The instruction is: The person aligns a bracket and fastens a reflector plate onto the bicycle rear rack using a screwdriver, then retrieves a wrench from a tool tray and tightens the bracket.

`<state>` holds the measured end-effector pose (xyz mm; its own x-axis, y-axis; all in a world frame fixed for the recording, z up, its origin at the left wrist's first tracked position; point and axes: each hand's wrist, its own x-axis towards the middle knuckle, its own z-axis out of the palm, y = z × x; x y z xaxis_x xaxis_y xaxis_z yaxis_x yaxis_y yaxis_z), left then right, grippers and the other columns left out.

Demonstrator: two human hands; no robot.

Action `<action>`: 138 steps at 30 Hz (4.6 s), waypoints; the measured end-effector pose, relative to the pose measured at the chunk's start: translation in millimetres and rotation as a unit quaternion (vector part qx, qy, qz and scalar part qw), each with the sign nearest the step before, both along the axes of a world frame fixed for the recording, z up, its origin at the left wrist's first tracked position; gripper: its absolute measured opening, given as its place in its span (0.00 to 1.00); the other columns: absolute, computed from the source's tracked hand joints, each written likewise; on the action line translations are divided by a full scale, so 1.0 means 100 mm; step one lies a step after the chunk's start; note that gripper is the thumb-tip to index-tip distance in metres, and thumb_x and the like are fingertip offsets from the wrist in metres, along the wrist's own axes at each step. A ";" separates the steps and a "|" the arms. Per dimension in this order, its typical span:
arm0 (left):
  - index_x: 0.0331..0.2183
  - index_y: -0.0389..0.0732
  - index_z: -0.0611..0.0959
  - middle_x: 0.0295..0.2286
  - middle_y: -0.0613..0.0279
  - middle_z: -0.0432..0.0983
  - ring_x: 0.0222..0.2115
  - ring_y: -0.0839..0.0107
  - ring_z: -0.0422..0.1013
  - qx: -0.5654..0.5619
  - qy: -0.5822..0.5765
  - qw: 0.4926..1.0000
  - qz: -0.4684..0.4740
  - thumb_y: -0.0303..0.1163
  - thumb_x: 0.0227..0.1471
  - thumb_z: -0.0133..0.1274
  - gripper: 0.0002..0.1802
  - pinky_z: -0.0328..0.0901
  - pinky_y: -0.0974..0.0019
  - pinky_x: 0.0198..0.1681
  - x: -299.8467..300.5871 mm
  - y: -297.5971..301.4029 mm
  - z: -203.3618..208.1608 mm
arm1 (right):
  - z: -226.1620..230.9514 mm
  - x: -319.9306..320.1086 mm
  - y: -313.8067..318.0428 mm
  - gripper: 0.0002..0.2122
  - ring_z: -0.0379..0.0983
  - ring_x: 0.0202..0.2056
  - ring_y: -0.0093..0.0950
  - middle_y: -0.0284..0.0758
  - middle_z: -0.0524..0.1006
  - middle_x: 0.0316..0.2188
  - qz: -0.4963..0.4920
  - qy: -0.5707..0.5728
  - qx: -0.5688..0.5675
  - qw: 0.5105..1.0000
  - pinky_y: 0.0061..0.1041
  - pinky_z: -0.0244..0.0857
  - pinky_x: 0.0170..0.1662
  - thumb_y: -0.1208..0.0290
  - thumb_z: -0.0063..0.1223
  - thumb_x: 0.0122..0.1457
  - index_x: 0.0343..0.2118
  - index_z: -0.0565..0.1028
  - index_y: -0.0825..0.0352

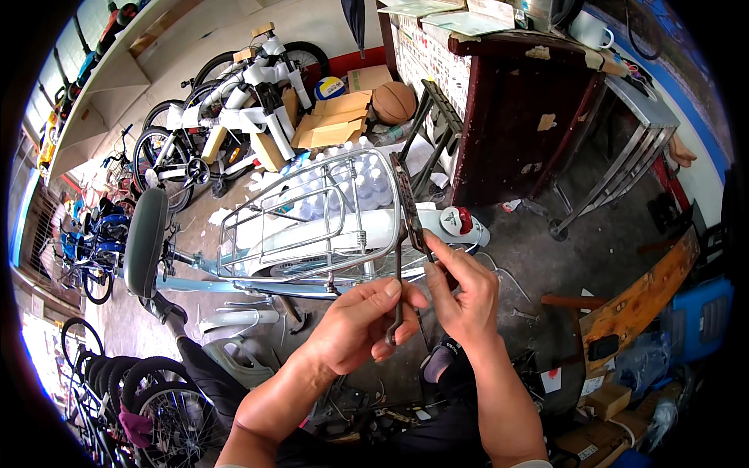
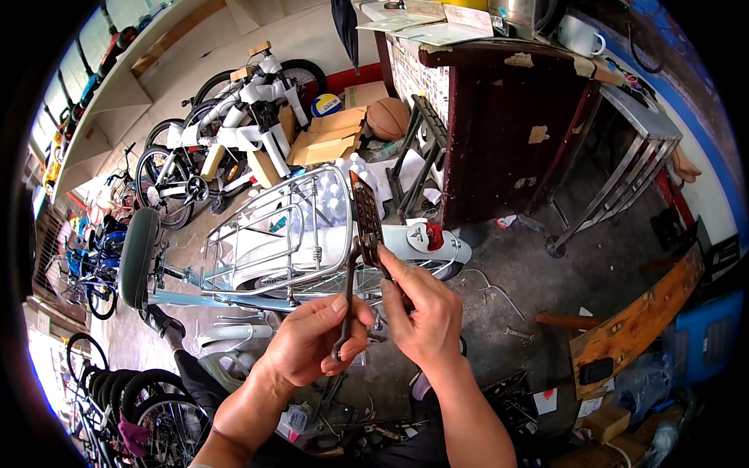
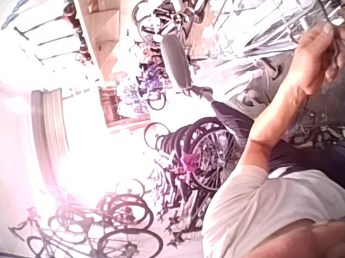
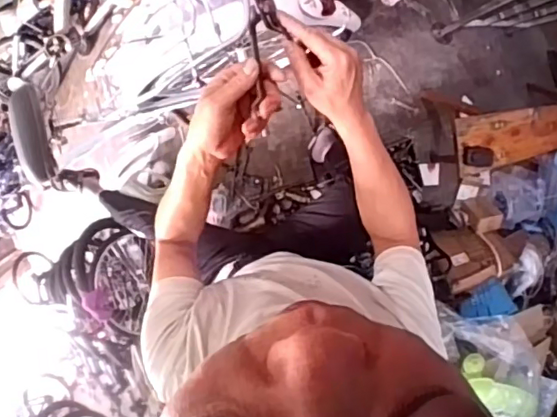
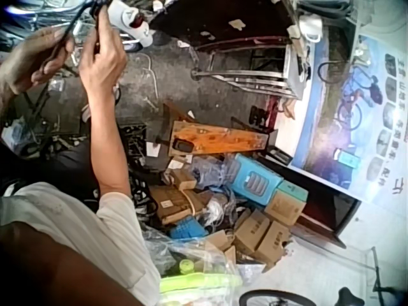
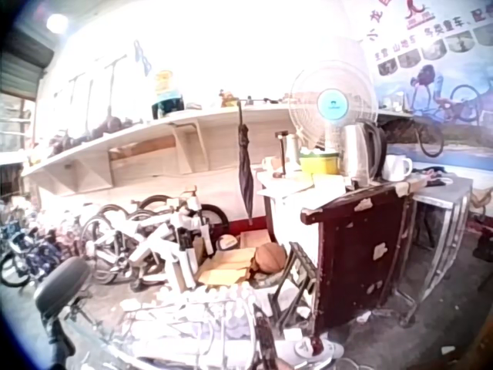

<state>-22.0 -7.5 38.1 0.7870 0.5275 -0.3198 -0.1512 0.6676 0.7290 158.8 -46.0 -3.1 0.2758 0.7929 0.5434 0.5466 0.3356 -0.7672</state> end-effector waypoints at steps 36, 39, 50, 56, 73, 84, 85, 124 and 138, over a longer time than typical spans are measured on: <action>0.40 0.35 0.77 0.28 0.62 0.77 0.26 0.79 0.71 0.334 0.142 0.931 0.024 0.37 0.68 0.42 0.15 0.69 0.71 0.29 0.16 -0.01 -0.38 | 0.00 -0.03 0.01 0.16 0.70 0.15 0.19 0.33 0.74 0.15 0.017 0.090 -0.014 0.996 0.21 0.61 0.21 0.78 0.58 0.55 0.48 0.78 0.69; 0.39 0.34 0.77 0.27 0.61 0.78 0.24 0.78 0.71 0.370 0.173 0.912 0.023 0.37 0.68 0.42 0.15 0.68 0.73 0.28 0.12 0.01 -0.41 | 0.03 -0.04 0.00 0.16 0.69 0.16 0.18 0.33 0.74 0.15 0.023 0.098 -0.018 0.995 0.21 0.62 0.21 0.77 0.58 0.55 0.48 0.78 0.70; 0.41 0.35 0.78 0.23 0.59 0.76 0.16 0.77 0.65 0.021 0.012 0.999 0.048 0.45 0.67 0.42 0.21 0.61 0.75 0.21 -0.05 -0.04 -0.07 | 0.05 -0.01 -0.02 0.19 0.67 0.16 0.17 0.33 0.73 0.15 0.028 0.057 0.004 0.998 0.20 0.61 0.22 0.79 0.57 0.56 0.52 0.77 0.69; 0.39 0.34 0.79 0.20 0.58 0.73 0.13 0.78 0.61 0.067 0.066 0.995 0.029 0.46 0.66 0.44 0.23 0.59 0.75 0.18 0.01 0.01 0.01 | 0.06 -0.01 -0.01 0.19 0.72 0.19 0.21 0.38 0.79 0.24 0.019 0.041 -0.007 0.999 0.22 0.64 0.24 0.79 0.58 0.54 0.52 0.77 0.68; 0.42 0.36 0.77 0.26 0.61 0.77 0.21 0.78 0.67 0.182 0.093 0.979 0.002 0.44 0.68 0.40 0.21 0.63 0.75 0.26 0.08 -0.02 -0.16 | 0.01 0.03 -0.01 0.21 0.77 0.21 0.28 0.39 0.79 0.23 0.012 -0.017 -0.009 1.000 0.27 0.68 0.26 0.78 0.57 0.56 0.54 0.74 0.67; 0.39 0.34 0.77 0.28 0.60 0.79 0.22 0.77 0.73 0.391 0.215 0.894 0.043 0.34 0.66 0.46 0.12 0.69 0.70 0.28 0.25 0.10 -0.55 | -0.13 0.12 0.10 0.27 0.74 0.29 0.37 0.36 0.73 0.26 -0.011 -0.104 -0.033 0.994 0.37 0.68 0.33 0.80 0.55 0.53 0.58 0.71 0.56; 0.39 0.34 0.77 0.28 0.60 0.79 0.22 0.77 0.73 0.391 0.215 0.894 0.044 0.34 0.66 0.46 0.12 0.69 0.70 0.28 0.27 0.10 -0.58 | -0.12 0.11 0.11 0.27 0.74 0.29 0.37 0.35 0.73 0.26 -0.018 -0.110 -0.026 0.993 0.37 0.68 0.34 0.80 0.54 0.53 0.58 0.71 0.55; 0.41 0.36 0.78 0.23 0.60 0.77 0.15 0.78 0.65 0.119 0.082 0.989 -0.015 0.45 0.68 0.41 0.21 0.60 0.76 0.21 0.01 0.02 0.03 | -0.15 0.12 0.22 0.14 0.75 0.34 0.37 0.35 0.77 0.30 -0.095 -0.134 -0.009 0.986 0.35 0.70 0.36 0.78 0.55 0.54 0.45 0.78 0.61; 0.40 0.37 0.78 0.24 0.61 0.77 0.18 0.78 0.67 0.158 0.098 0.982 -0.014 0.46 0.68 0.41 0.21 0.61 0.75 0.23 -0.01 0.04 -0.03 | -0.17 -0.03 0.28 0.10 0.76 0.33 0.37 0.35 0.78 0.30 -0.182 -0.154 -0.007 0.971 0.35 0.71 0.35 0.78 0.55 0.50 0.37 0.78 0.64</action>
